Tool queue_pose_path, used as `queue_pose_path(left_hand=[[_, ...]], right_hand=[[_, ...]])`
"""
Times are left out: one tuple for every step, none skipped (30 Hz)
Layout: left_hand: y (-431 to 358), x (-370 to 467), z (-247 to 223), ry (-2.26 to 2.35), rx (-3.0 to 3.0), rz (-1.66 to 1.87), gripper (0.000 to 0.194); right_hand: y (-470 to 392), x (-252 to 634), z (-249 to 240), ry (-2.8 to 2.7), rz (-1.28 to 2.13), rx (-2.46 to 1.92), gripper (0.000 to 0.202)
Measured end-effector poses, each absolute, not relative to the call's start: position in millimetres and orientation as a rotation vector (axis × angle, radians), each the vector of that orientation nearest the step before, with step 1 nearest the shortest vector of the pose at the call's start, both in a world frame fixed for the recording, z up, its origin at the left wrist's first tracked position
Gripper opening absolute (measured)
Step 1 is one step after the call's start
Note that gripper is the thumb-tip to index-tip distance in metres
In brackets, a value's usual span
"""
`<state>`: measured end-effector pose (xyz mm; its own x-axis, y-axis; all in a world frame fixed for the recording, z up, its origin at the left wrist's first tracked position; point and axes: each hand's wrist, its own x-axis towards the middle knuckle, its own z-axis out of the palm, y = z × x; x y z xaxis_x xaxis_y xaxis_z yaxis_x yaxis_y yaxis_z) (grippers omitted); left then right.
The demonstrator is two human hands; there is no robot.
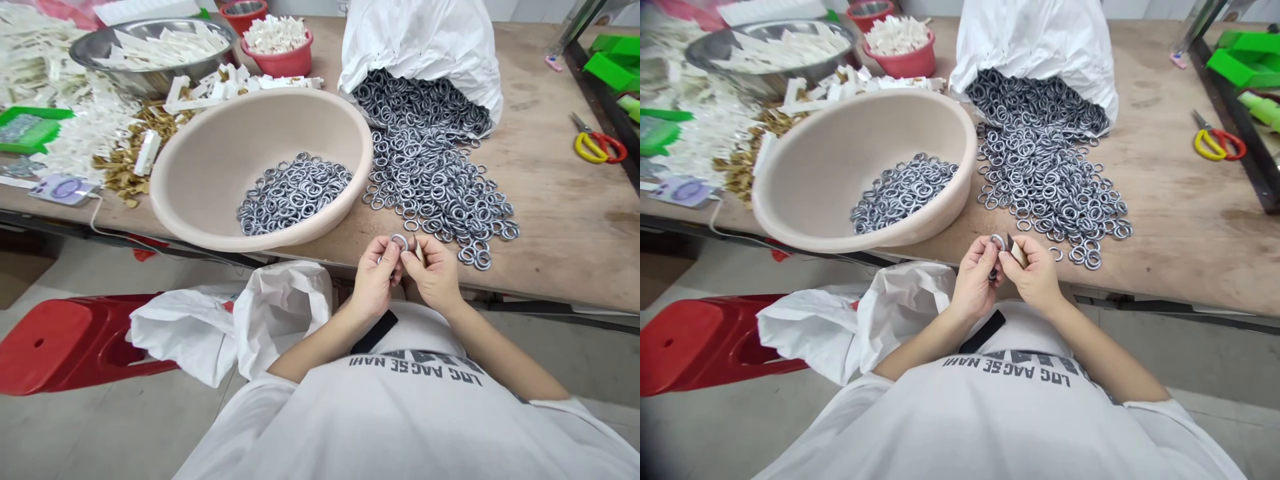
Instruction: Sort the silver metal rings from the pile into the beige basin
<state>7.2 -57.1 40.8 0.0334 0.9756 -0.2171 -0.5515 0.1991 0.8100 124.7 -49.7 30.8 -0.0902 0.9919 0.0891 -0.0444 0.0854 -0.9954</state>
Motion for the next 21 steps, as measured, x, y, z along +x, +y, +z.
queue_pose_path(left_hand=[[-57.0,6.7,40.3,0.898,0.609,1.312,0.038],[-56.7,5.8,39.4,0.905,0.616,1.325,0.037],[-56.2,4.4,38.2,0.908,0.634,1.328,0.036],[-55.7,3.0,36.9,0.907,0.664,1.323,0.034],[-55.3,1.6,35.6,0.905,0.700,1.312,0.034],[-55.1,0.4,34.5,0.904,0.733,1.298,0.033],[-55.1,-0.4,33.7,0.903,0.756,1.284,0.033],[-55.4,-0.7,33.1,0.902,0.765,1.272,0.033],[-55.8,-0.7,32.9,0.902,0.762,1.260,0.034],[-56.4,-0.4,32.9,0.901,0.753,1.246,0.036],[-57.0,0.1,33.2,0.898,0.740,1.229,0.038],[-57.7,0.7,33.4,0.892,0.727,1.214,0.040],[-58.3,1.3,33.7,0.881,0.716,1.199,0.042],[-59.0,1.9,33.8,0.867,0.709,1.186,0.044],[-59.5,2.4,33.8,0.851,0.706,1.177,0.044],[-59.9,3.0,33.7,0.836,0.704,1.171,0.044],[-60.3,3.5,33.6,0.825,0.702,1.167,0.043],[-60.5,4.0,33.5,0.817,0.698,1.163,0.043],[-60.7,4.5,33.5,0.811,0.691,1.159,0.043],[-60.7,4.9,33.7,0.804,0.680,1.153,0.044],[-60.6,5.0,34.1,0.793,0.668,1.143,0.044]], right_hand=[[-49.4,125.5,30.2,-1.318,1.217,-1.077,0.018],[-48.9,127.1,30.0,-1.351,1.200,-1.083,0.017],[-48.0,129.3,30.3,-1.376,1.181,-1.089,0.017],[-47.0,131.8,31.1,-1.389,1.164,-1.095,0.018],[-45.9,134.3,32.2,-1.388,1.154,-1.099,0.019],[-45.0,136.4,33.7,-1.382,1.154,-1.099,0.021],[-44.3,137.9,35.2,-1.375,1.164,-1.095,0.022],[-44.0,138.7,36.5,-1.374,1.190,-1.086,0.023],[-44.0,138.9,37.6,-1.374,1.231,-1.073,0.024],[-44.3,138.5,38.3,-1.367,1.277,-1.054,0.024],[-44.9,137.7,38.7,-1.353,1.315,-1.038,0.025],[-45.6,136.8,38.9,-1.339,1.337,-1.028,0.026],[-46.4,135.9,38.9,-1.327,1.342,-1.023,0.028],[-47.1,135.2,39.0,-1.324,1.339,-1.018,0.030],[-47.7,134.5,39.1,-1.327,1.339,-1.008,0.032],[-48.1,133.9,39.3,-1.334,1.351,-0.990,0.033],[-48.3,133.4,39.6,-1.339,1.377,-0.967,0.032],[-48.2,133.0,40.0,-1.337,1.410,-0.945,0.031],[-47.8,132.8,40.5,-1.328,1.438,-0.933,0.030],[-47.2,132.8,41.0,-1.316,1.450,-0.937,0.028],[-46.3,133.3,41.6,-1.309,1.437,-0.961,0.028]])
